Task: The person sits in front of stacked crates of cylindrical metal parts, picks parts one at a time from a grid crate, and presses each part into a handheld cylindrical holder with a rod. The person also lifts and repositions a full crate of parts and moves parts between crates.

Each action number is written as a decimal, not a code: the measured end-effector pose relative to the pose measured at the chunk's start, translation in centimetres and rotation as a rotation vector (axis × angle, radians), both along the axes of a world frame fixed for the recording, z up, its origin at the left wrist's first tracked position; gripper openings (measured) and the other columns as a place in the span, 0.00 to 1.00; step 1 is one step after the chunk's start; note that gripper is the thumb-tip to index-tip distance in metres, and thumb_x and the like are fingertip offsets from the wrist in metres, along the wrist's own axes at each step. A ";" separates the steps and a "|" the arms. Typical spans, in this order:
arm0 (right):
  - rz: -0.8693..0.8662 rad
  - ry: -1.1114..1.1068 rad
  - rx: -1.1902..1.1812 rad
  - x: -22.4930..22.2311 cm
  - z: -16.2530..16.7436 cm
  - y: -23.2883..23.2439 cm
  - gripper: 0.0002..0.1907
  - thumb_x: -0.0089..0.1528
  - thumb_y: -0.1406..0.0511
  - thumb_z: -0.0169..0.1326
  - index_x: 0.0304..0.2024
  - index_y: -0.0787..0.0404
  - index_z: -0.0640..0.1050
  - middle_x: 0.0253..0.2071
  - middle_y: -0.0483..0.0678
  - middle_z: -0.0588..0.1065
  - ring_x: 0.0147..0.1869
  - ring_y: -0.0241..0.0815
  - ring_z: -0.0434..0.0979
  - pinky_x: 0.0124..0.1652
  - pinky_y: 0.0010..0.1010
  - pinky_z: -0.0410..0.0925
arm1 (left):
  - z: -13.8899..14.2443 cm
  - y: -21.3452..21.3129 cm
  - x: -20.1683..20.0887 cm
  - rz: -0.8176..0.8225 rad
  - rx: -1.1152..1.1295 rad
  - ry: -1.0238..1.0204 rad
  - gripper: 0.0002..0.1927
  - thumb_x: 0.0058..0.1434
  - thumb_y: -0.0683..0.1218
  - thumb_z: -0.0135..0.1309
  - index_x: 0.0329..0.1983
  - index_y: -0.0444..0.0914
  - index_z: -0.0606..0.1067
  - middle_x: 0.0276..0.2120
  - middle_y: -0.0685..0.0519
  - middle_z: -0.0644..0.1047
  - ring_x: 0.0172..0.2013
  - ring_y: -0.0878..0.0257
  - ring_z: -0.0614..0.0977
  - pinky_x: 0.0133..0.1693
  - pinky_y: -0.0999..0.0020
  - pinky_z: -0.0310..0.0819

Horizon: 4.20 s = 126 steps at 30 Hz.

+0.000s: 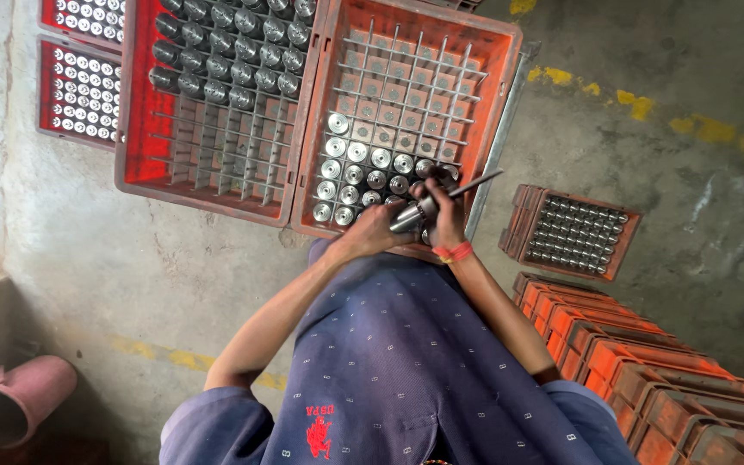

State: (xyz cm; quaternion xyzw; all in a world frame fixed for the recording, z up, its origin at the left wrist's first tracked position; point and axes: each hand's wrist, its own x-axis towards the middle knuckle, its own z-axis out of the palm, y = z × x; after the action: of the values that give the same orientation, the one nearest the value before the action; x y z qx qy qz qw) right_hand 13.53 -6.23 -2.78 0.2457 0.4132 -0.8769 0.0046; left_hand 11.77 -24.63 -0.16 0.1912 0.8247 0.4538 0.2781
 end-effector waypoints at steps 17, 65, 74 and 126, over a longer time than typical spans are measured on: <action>-0.331 -0.099 -0.077 2.0 0.0 2.7 0.09 0.67 0.72 0.51 0.50 0.63 0.75 0.32 0.48 0.76 0.40 0.42 0.79 0.40 0.31 0.73 | 1.2 -6.7 -11.4 0.276 0.131 0.406 0.11 0.70 0.43 0.52 0.55 0.42 0.77 0.50 0.45 0.82 0.49 0.46 0.85 0.48 0.57 0.80; 0.112 -0.061 0.018 2.9 5.4 -3.5 0.07 0.70 0.71 0.50 0.50 0.64 0.74 0.32 0.48 0.74 0.40 0.40 0.77 0.43 0.30 0.73 | 3.2 -1.5 3.3 0.069 -0.013 -0.175 0.27 0.48 0.57 0.67 0.47 0.37 0.80 0.34 0.42 0.83 0.37 0.47 0.86 0.42 0.53 0.80; -0.379 -0.001 -0.036 2.5 0.8 4.2 0.10 0.67 0.72 0.54 0.51 0.65 0.75 0.35 0.48 0.76 0.39 0.41 0.79 0.45 0.36 0.75 | 1.5 -3.1 -6.1 0.227 -0.041 0.485 0.31 0.59 0.44 0.63 0.66 0.38 0.71 0.51 0.41 0.78 0.36 0.44 0.83 0.32 0.55 0.79; 0.113 0.025 0.216 2.1 7.2 -5.8 0.07 0.70 0.68 0.50 0.49 0.63 0.73 0.31 0.47 0.74 0.42 0.39 0.78 0.46 0.30 0.73 | 4.1 -2.2 2.7 0.149 -0.144 -0.155 0.20 0.49 0.51 0.64 0.44 0.40 0.82 0.34 0.41 0.83 0.39 0.44 0.85 0.43 0.52 0.77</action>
State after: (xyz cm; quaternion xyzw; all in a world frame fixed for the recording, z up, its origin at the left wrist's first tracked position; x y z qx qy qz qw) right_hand 15.58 -12.08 4.42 0.2103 0.5185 -0.8285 0.0224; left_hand 14.46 -26.79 3.96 0.0736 0.8430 0.4264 0.3195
